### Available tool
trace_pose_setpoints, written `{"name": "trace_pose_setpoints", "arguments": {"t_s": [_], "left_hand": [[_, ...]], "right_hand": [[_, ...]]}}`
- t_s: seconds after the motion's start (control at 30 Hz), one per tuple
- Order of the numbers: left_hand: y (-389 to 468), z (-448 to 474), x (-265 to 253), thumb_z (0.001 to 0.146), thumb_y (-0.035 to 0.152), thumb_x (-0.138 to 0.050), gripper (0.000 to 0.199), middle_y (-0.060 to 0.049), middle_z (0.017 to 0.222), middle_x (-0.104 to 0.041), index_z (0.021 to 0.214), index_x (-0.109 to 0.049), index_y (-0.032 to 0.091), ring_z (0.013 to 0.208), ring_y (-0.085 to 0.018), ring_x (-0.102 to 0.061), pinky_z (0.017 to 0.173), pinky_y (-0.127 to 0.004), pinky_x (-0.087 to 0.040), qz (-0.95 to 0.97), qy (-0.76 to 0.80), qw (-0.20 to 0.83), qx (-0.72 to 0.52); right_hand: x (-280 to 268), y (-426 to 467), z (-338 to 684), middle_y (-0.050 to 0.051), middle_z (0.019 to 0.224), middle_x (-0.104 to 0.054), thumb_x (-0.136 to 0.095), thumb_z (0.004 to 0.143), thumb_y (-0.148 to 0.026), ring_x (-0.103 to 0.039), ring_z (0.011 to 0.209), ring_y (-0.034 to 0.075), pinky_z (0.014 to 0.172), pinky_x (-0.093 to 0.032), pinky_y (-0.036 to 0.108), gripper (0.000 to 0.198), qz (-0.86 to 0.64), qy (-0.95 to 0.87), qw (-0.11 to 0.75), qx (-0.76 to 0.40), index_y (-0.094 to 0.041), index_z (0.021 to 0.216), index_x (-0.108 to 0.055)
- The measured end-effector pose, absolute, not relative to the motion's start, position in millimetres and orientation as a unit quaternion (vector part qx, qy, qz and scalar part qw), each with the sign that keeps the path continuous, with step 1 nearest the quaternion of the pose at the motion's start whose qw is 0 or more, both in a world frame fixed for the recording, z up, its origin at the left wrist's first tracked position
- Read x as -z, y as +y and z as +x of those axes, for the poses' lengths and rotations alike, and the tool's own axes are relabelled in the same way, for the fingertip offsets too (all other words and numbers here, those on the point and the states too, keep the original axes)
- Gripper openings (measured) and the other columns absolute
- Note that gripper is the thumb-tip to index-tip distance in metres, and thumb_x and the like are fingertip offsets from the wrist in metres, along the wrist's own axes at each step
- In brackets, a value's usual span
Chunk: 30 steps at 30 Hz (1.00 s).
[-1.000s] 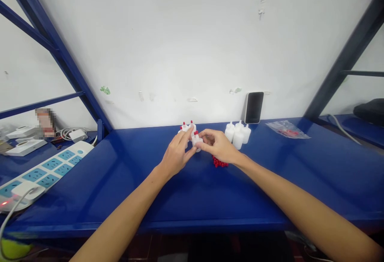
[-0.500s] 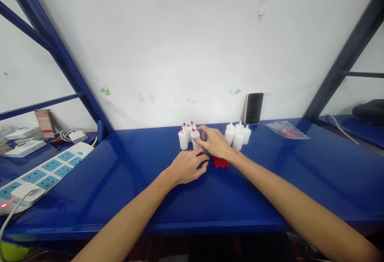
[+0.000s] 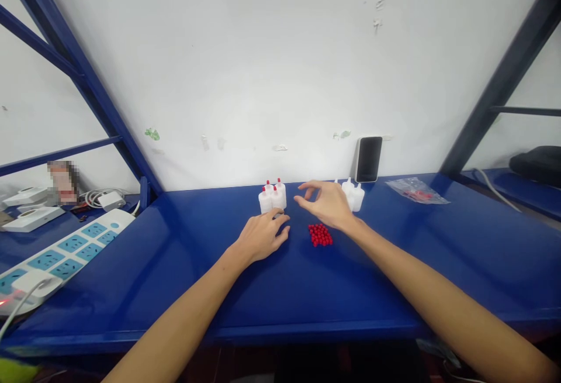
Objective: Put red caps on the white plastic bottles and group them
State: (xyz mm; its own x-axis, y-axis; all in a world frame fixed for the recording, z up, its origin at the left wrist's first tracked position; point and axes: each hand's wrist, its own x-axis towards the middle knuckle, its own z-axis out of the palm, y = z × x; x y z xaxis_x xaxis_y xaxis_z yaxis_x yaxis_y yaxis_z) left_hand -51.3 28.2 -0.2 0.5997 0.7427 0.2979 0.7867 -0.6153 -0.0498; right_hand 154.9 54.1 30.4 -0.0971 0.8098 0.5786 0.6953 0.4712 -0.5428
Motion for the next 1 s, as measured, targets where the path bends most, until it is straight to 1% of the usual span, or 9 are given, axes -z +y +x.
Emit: {"name": "trace_pose_setpoints", "arguments": {"t_s": [0.1, 0.17, 0.3, 0.43, 0.57, 0.67, 0.77, 0.93, 1.0], "left_hand": [[29.9, -53.1, 1.0, 0.097, 0.035, -0.04, 0.035, -0.009, 0.128, -0.059, 0.123, -0.061, 0.02, 0.096, -0.022, -0.067, 0.078, -0.033, -0.056, -0.888, -0.43, 0.089, 0.138], [30.7, -54.0, 1.4, 0.097, 0.034, -0.041, 0.034, -0.009, 0.128, -0.059, 0.121, -0.061, 0.02, 0.094, -0.022, -0.067, 0.076, -0.033, -0.056, -0.888, -0.427, 0.092, 0.148], [30.8, -54.0, 0.2, 0.097, 0.033, -0.041, 0.031, -0.007, 0.115, -0.066, 0.113, -0.065, 0.019, 0.087, -0.021, -0.068, 0.07, -0.03, -0.053, -0.89, -0.414, 0.089, 0.17], [29.7, -52.5, -2.4, 0.096, 0.028, -0.042, 0.028, -0.004, 0.092, -0.07, 0.1, -0.068, 0.018, 0.08, -0.019, -0.067, 0.067, -0.027, -0.049, -0.897, -0.394, 0.08, 0.184], [27.4, -51.2, -3.2, 0.097, 0.026, -0.043, 0.026, -0.003, 0.086, -0.069, 0.098, -0.068, 0.019, 0.075, -0.015, -0.065, 0.068, -0.025, -0.046, -0.928, -0.336, 0.047, 0.155], [24.8, -49.7, -2.7, 0.098, 0.026, -0.042, 0.026, -0.003, 0.088, -0.068, 0.104, -0.067, 0.02, 0.077, -0.014, -0.064, 0.068, -0.024, -0.046, -0.94, -0.312, 0.019, 0.138], [22.1, -46.8, -2.0, 0.1, 0.027, -0.039, 0.029, -0.004, 0.095, -0.066, 0.115, -0.063, 0.02, 0.084, -0.015, -0.063, 0.073, -0.026, -0.048, -0.941, -0.31, -0.001, 0.138], [20.0, -38.4, 1.1, 0.101, 0.029, -0.036, 0.037, -0.009, 0.114, -0.058, 0.134, -0.05, 0.021, 0.103, -0.02, -0.057, 0.092, -0.035, -0.047, -0.939, -0.301, -0.047, 0.158], [20.4, -34.1, 2.6, 0.101, 0.03, -0.034, 0.041, -0.011, 0.125, -0.053, 0.14, -0.044, 0.02, 0.112, -0.021, -0.053, 0.099, -0.038, -0.045, -0.937, -0.3, -0.071, 0.164]], "right_hand": [[-45.3, 44.7, 176.0, 0.001, 0.066, -0.068, -0.057, 0.082, -0.041, -0.057, 0.051, 0.015, 0.056, -0.042, 0.028, 0.027, -0.484, -0.718, 0.499, -0.036, -0.018, 0.088, -0.071], [-50.5, 39.1, 191.9, 0.001, 0.061, -0.065, -0.053, 0.084, -0.037, -0.057, 0.052, 0.016, 0.057, -0.042, 0.028, 0.026, -0.502, -0.702, 0.505, -0.01, -0.018, 0.084, -0.07], [-42.8, 29.8, 223.1, 0.0, 0.057, -0.06, -0.052, 0.084, -0.034, -0.055, 0.052, 0.016, 0.059, -0.041, 0.029, 0.025, -0.567, -0.694, 0.443, 0.022, -0.019, 0.094, -0.069], [-23.6, 25.0, 244.9, -0.001, 0.063, -0.062, -0.052, 0.083, -0.032, -0.059, 0.059, 0.018, 0.063, -0.042, 0.029, 0.033, -0.615, -0.684, 0.392, -0.024, -0.018, 0.111, -0.065], [-10.6, 27.9, 254.8, -0.001, 0.067, -0.063, -0.05, 0.085, -0.037, -0.059, 0.06, 0.018, 0.065, -0.044, 0.03, 0.041, -0.612, -0.686, 0.383, -0.085, -0.017, 0.119, -0.063], [-5.0, 31.3, 256.6, 0.0, 0.067, -0.063, -0.046, 0.09, -0.044, -0.057, 0.059, 0.017, 0.062, -0.043, 0.03, 0.043, -0.598, -0.688, 0.391, -0.128, -0.017, 0.117, -0.064], [-0.9, 29.2, 255.6, 0.001, 0.069, -0.062, -0.046, 0.091, -0.051, -0.055, 0.059, 0.016, 0.058, -0.042, 0.029, 0.043, -0.573, -0.699, 0.402, -0.146, -0.017, 0.102, -0.069], [-0.8, 14.7, 255.0, -0.001, 0.061, -0.053, -0.07, 0.073, -0.057, -0.046, 0.052, 0.014, 0.052, -0.036, 0.028, 0.043, -0.565, -0.684, 0.442, -0.138, -0.017, 0.089, -0.07], [-2.1, 10.9, 255.7, 0.0, 0.061, -0.054, -0.067, 0.075, -0.054, -0.047, 0.053, 0.014, 0.053, -0.037, 0.028, 0.041, -0.561, -0.673, 0.462, -0.138, -0.017, 0.09, -0.07]]}}
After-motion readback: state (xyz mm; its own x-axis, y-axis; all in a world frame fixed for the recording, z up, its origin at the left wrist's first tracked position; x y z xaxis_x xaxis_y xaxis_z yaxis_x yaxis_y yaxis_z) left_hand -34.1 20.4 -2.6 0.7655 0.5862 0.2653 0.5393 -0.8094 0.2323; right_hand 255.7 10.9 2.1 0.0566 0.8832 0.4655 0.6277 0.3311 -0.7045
